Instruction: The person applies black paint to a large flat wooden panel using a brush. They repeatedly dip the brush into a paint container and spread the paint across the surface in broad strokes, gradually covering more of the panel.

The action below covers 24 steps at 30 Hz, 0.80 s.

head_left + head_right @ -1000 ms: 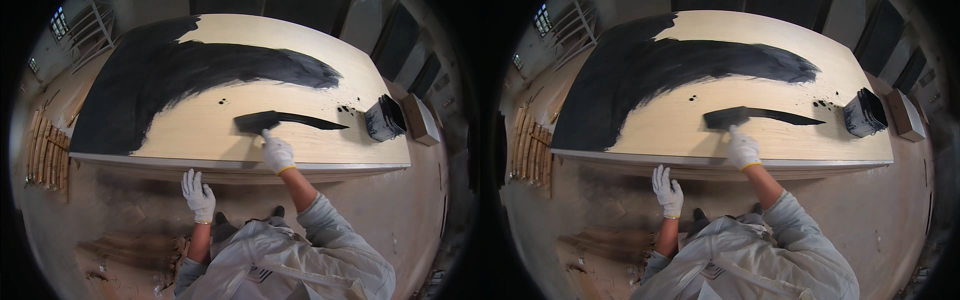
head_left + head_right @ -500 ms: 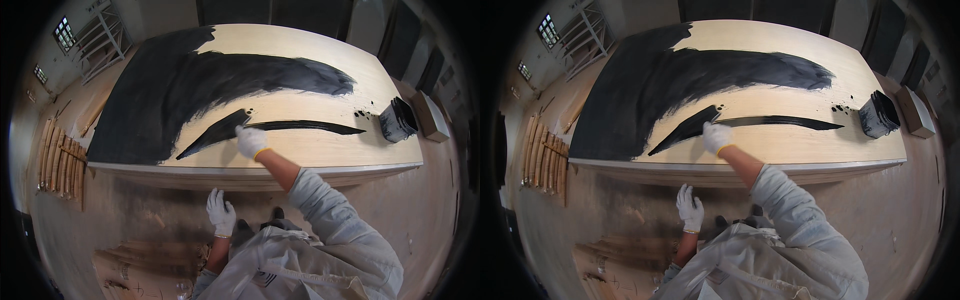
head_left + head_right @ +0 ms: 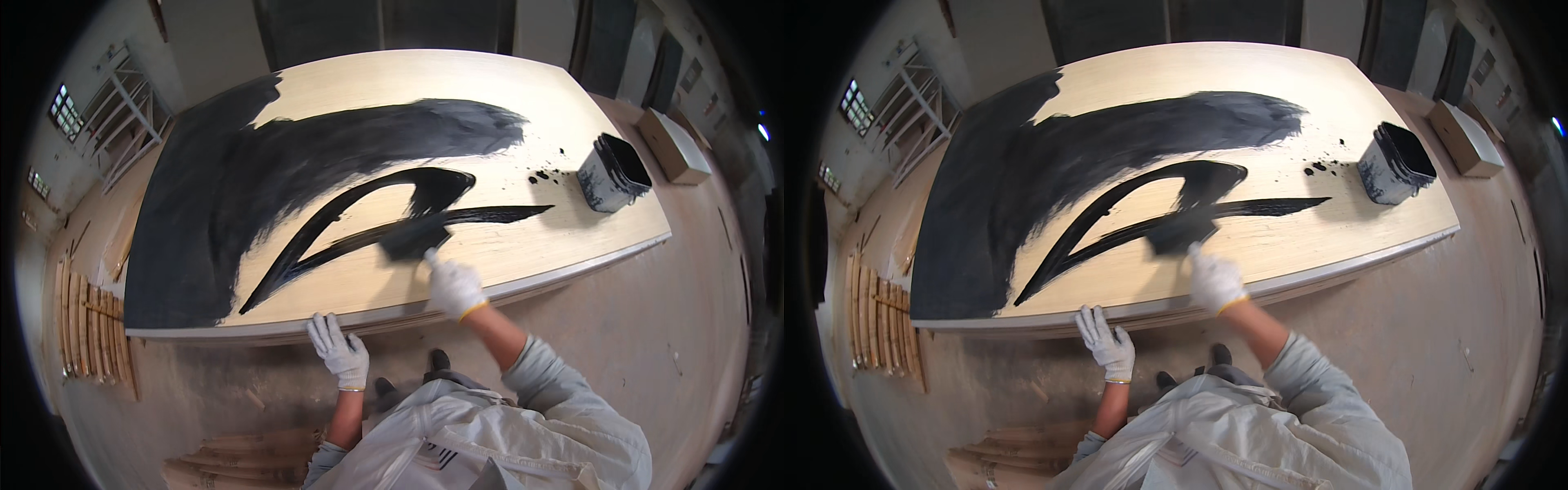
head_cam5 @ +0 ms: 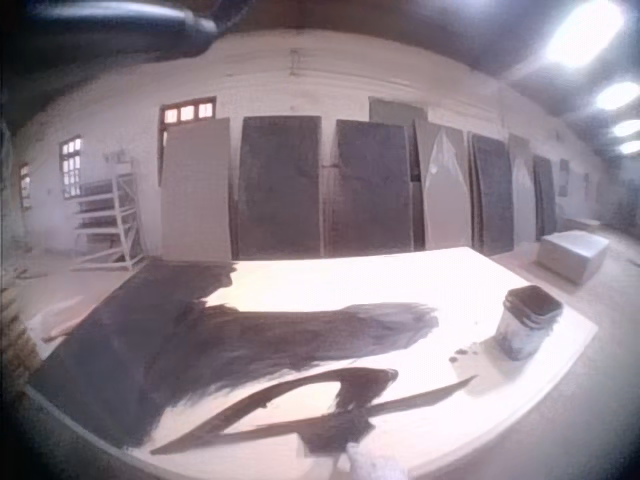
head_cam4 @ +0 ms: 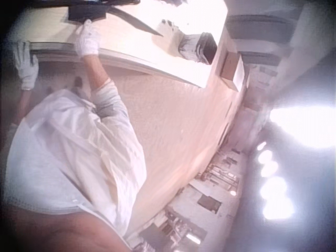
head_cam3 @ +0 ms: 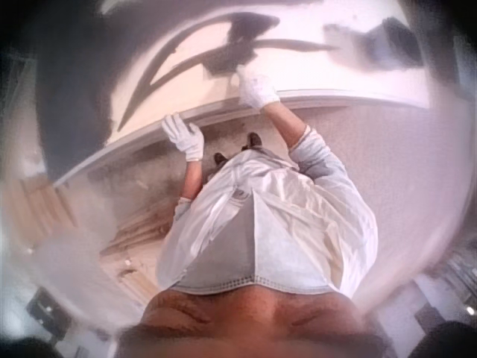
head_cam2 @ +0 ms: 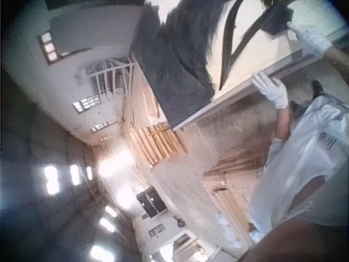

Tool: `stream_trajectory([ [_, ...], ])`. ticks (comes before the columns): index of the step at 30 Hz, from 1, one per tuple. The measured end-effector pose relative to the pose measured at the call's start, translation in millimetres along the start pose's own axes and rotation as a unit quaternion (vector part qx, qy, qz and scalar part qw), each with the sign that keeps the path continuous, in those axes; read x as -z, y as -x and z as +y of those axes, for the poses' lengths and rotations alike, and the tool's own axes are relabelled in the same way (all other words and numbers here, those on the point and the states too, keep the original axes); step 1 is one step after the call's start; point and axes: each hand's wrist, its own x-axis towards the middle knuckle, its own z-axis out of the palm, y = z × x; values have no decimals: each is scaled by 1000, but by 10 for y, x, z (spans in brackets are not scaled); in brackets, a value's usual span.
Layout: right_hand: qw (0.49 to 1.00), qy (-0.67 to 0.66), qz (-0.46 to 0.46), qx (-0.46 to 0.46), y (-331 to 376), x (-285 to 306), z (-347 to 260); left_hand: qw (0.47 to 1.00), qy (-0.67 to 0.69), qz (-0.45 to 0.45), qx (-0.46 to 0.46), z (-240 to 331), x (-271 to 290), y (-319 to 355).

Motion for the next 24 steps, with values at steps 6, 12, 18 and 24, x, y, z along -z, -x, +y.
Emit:
stream_trajectory([
  [6,994,-26,-103,-28,412,335,220,998,-54,1,-15,-44,-161,43],
  [12,989,23,17,-147,-500,612,2179,997,-70,8,-26,-82,-242,30],
  [18,991,69,-9,-114,-1700,1125,2515,993,-119,-25,-7,-65,-188,10],
  [24,991,77,-33,-102,-788,792,2417,993,-98,-60,37,62,-58,-4],
])
